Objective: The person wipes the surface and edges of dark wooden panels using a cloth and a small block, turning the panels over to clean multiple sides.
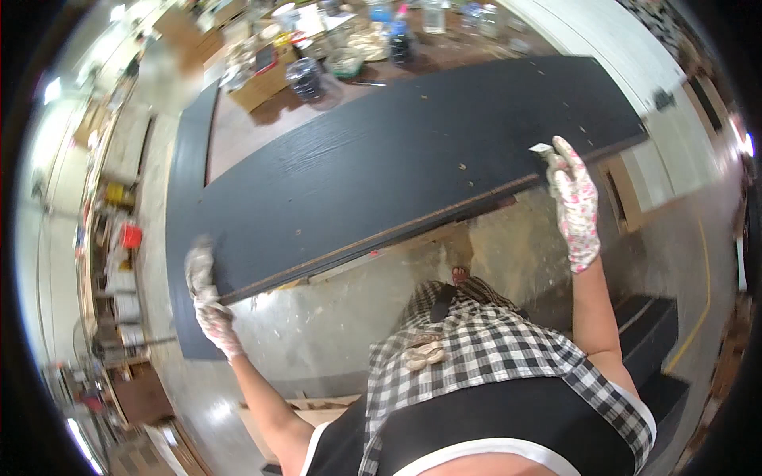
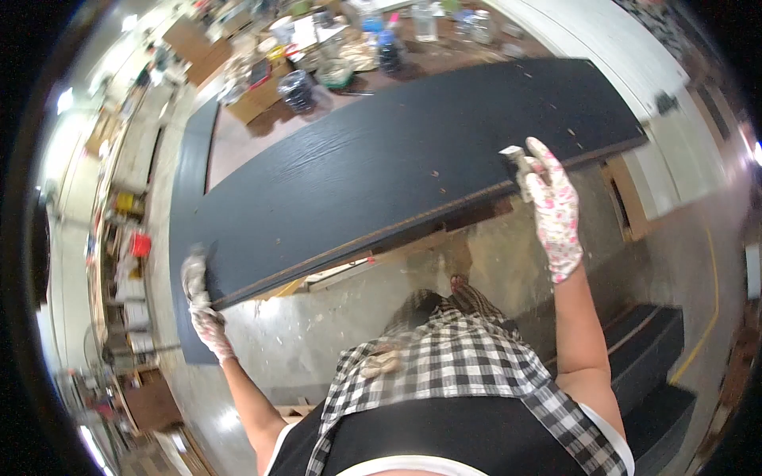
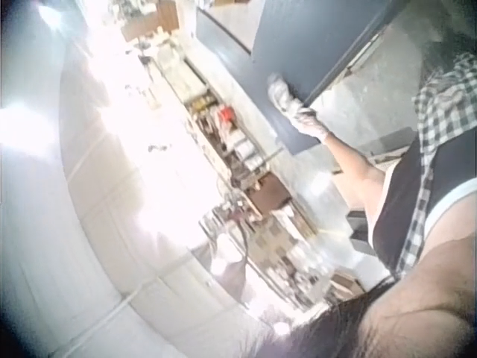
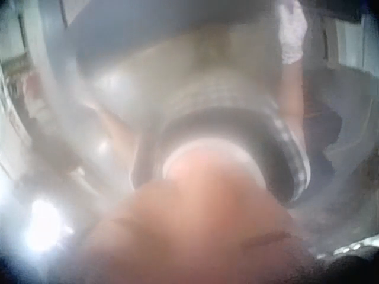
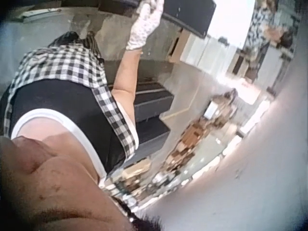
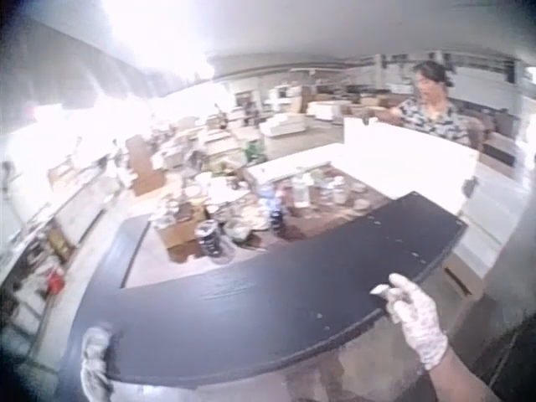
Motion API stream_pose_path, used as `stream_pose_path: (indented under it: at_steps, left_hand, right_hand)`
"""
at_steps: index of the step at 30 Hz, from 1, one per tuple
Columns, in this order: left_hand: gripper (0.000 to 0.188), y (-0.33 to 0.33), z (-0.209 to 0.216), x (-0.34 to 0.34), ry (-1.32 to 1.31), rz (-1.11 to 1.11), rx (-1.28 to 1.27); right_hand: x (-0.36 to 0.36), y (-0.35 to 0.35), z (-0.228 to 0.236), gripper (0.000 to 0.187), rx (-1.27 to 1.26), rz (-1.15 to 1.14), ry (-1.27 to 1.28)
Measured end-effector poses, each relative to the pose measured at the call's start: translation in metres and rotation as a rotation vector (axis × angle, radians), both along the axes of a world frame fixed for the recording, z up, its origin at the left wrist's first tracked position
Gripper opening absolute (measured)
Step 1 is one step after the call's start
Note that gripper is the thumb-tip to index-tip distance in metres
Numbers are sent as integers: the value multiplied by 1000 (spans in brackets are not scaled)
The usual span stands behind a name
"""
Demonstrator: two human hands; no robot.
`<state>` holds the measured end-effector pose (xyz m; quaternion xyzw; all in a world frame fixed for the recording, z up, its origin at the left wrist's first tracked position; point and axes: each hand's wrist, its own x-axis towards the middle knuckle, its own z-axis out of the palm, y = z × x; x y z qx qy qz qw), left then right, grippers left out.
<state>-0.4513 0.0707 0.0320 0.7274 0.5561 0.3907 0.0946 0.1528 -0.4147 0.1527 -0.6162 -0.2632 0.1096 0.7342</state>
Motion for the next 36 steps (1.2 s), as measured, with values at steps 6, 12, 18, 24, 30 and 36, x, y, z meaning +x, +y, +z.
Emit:
stream_pose_path:
  at_steps: [6,12,18,24,30,36]
  left_hand:
    - [20,-65,71,55,-808,232,-41]
    - [15,-173,125,203,-20,-92,-29]
    - [25,-268,149,274,-345,-483,-1024]
    - [56,-285,112,281,-439,-399,-1125]
    - [29,-278,108,322,-1093,-482,-1381]
    - [30,-268,84,316,-1133,-504,-1421]
  right_hand:
    - [90,34,16,51,-149,214,60]
    - [167,170,17,54,-236,378,-357]
    - [198,276,-30,58,-133,588,-292]
    - [190,285,-43,52,-132,556,-146]
    - [176,292,-28,54,-183,550,-208]
    - [167,287,-26,56,-182,507,-207]
